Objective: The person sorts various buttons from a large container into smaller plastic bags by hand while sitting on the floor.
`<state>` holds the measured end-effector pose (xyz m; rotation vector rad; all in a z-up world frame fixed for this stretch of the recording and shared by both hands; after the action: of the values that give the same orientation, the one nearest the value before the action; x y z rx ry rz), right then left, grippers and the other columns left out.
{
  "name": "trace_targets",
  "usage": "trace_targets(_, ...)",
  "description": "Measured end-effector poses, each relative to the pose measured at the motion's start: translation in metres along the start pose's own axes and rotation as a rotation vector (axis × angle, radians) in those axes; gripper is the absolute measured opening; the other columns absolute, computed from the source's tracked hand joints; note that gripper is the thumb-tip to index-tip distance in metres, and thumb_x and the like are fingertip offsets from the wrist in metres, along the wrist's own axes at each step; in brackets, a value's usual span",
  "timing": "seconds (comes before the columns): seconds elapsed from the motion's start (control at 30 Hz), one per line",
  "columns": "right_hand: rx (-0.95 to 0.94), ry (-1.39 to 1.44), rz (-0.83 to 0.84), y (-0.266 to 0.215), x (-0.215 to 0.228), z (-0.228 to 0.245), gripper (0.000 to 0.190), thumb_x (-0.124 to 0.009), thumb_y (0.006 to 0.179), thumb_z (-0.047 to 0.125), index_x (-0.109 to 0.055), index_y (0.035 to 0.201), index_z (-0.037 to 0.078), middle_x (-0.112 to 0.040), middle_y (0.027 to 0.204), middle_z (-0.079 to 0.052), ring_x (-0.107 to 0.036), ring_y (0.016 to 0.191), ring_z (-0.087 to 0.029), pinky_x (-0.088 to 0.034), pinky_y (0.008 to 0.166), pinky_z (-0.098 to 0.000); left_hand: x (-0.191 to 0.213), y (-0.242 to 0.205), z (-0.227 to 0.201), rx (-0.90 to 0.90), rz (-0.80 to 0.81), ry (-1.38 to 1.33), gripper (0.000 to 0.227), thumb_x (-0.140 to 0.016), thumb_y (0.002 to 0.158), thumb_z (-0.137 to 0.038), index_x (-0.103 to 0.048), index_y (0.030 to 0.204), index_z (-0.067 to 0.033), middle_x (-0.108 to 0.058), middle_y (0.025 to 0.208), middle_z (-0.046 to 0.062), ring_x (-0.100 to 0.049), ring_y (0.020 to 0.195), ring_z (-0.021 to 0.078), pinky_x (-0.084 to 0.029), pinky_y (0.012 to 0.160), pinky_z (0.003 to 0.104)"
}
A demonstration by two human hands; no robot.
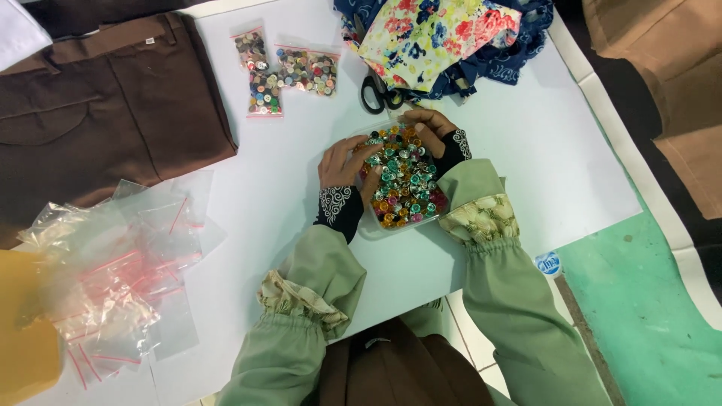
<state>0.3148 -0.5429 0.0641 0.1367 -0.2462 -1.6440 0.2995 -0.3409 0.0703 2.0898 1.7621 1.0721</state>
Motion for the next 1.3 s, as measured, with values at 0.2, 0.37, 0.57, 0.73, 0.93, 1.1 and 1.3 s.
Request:
trace_targets(0.2, 0.057, -0.074, 0.028, -0.001, 0.006, -0.013, 0.030, -0.053, 0.113, 0.024, -0.062, 0.135, 0.006, -0.064, 0.130, -0.023, -0.055, 0.131, -0.042, -0.041, 0.110, -0.0620, 0.000, -0.007, -0.004, -0.027, -0.020, 0.013, 0.031, -0.069, 0.100, -0.025, -0.069, 0.131, -0.0277, -0.057, 0.136, 0.000, -0.047, 0.133, 0.0305, -0.028, 0.114, 0.061)
trace_targets(0.37, 0.161, -0.397, 0.026, 0.005, 0.027, -0.012, 0.030, -0.061, 0.110, 0.022, -0.063, 0.139, 0.013, -0.063, 0.126, -0.021, -0.065, 0.113, -0.040, -0.054, 0.094, -0.0589, 0.007, 0.001, -0.013, -0.144, -0.068, 0.192, 0.028, -0.069, 0.101, -0.030, -0.070, 0.129, -0.0291, -0.060, 0.133, -0.002, -0.046, 0.132, 0.0272, -0.016, 0.117, 0.062)
trace_targets(0.57, 0.535, -1.023, 0.218, -0.031, -0.024, 0.047, 0.027, -0.070, 0.091, 0.016, -0.074, 0.118, 0.015, -0.068, 0.116, -0.005, -0.057, 0.100, -0.026, -0.046, 0.092, -0.0368, 0.019, 0.025, -0.050, -0.171, 0.066, 0.060, 0.025, -0.062, 0.107, -0.023, -0.069, 0.128, -0.0109, -0.067, 0.126, 0.017, -0.054, 0.123, 0.0331, -0.029, 0.114, 0.062)
trace_targets(0.73, 0.607, -1.265, 0.233, -0.038, -0.034, 0.028, 0.028, -0.070, 0.091, 0.018, -0.074, 0.118, 0.019, -0.073, 0.116, 0.004, -0.057, 0.099, -0.021, -0.047, 0.091, -0.0305, -0.036, 0.022, 0.000, -0.230, 0.221, 0.694, 0.029, -0.068, 0.083, -0.032, -0.078, 0.110, -0.0324, -0.075, 0.109, -0.009, -0.058, 0.117, 0.0180, 0.002, 0.122, 0.065)
trace_targets(0.93, 0.519, -1.109, 0.199, -0.034, -0.025, 0.016, 0.014, -0.074, 0.098, 0.033, -0.074, 0.111, 0.035, -0.066, 0.108, 0.010, -0.062, 0.088, -0.014, -0.056, 0.076, -0.0323, -0.008, 0.025, -0.044, -0.343, 0.009, 0.625, 0.007, -0.077, 0.080, -0.024, -0.081, 0.084, -0.0287, -0.073, 0.084, -0.010, -0.062, 0.097, 0.0137, -0.005, 0.124, 0.063)
trace_targets(1.1, 0.393, -1.079, -0.021, -0.060, -0.029, 0.092, 0.011, -0.072, 0.104, 0.023, -0.076, 0.101, 0.013, -0.069, 0.096, -0.012, -0.063, 0.078, -0.023, -0.055, 0.071, -0.0406, 0.006, 0.019, -0.052, -0.302, -0.020, 0.347, 0.001, -0.075, 0.086, -0.023, -0.076, 0.086, -0.0228, -0.073, 0.098, -0.013, -0.058, 0.112, 0.0133, -0.004, 0.123, 0.057)
trace_targets(1.3, 0.432, -0.969, 0.091, -0.081, -0.030, 0.121, 0.008, -0.075, 0.099, 0.006, -0.076, 0.107, 0.003, -0.069, 0.092, -0.024, -0.064, 0.076, -0.035, -0.060, 0.064, -0.0470, 0.044, 0.022, -0.110, -0.214, 0.018, 0.003, 0.027, -0.067, 0.102, -0.035, -0.071, 0.098, -0.0086, -0.071, 0.088, 0.007, -0.064, 0.087, 0.0190, -0.057, 0.080, 0.035)
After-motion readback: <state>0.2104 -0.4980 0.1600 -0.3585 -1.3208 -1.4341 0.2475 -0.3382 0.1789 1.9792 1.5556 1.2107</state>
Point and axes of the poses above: each hand's wrist, its own y-axis towards the middle knuckle, its own x-axis out of the back of the hand, z = x × y, the point moved 9 cm from there along y, towards the middle knuckle
